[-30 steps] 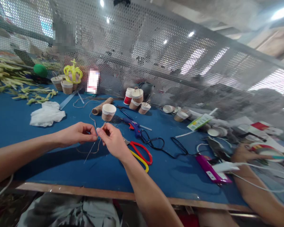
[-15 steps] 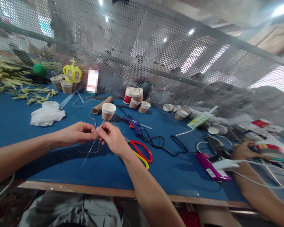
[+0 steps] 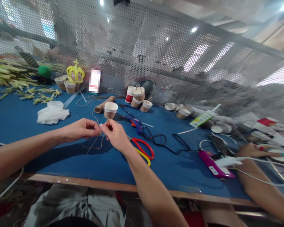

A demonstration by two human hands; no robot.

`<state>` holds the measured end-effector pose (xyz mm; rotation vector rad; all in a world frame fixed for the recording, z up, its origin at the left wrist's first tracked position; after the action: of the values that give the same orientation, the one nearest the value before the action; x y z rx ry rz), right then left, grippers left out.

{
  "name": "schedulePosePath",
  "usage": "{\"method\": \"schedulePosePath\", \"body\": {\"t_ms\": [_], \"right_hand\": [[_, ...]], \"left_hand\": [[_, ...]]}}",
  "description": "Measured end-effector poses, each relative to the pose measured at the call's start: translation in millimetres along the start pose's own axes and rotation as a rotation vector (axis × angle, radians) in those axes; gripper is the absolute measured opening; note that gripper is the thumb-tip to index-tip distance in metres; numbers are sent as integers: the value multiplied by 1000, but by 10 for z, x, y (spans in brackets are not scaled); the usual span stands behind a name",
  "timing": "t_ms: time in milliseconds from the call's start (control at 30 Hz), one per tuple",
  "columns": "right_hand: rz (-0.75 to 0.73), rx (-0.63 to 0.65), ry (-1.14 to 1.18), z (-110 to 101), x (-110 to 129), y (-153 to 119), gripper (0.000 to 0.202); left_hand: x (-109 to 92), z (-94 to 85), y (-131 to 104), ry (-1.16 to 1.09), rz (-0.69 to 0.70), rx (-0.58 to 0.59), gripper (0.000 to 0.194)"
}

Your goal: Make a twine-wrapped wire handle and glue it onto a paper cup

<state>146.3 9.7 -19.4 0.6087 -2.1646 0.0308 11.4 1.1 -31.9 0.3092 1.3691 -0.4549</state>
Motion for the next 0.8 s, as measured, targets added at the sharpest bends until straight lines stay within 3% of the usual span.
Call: {"method": "schedulePosePath", "body": {"t_ms": [167, 433, 633, 800], "right_hand": [[8, -13, 2, 11, -6, -1, 28], [25, 103, 336, 34, 8, -17, 25], [-7, 6, 169, 26, -12, -7, 27], [-13, -7, 74, 34, -9, -9, 28]], "left_hand": [[9, 5, -11, 16, 8, -14, 15], [26, 41, -19, -165, -74, 75, 17], [-3, 16, -9, 66, 14, 12, 16], [-30, 43, -26, 119, 25, -25, 17]]}}
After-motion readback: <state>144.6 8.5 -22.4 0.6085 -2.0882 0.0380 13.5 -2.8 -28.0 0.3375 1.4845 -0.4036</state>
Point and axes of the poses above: each hand's wrist, its own y-axis towards the middle knuckle, its own z-axis out of the palm, x = y × z, the point moved 3 cm from there along y, towards the middle knuckle, and after that the axes turned 13 degrees about -y, right-handed, at the moved point
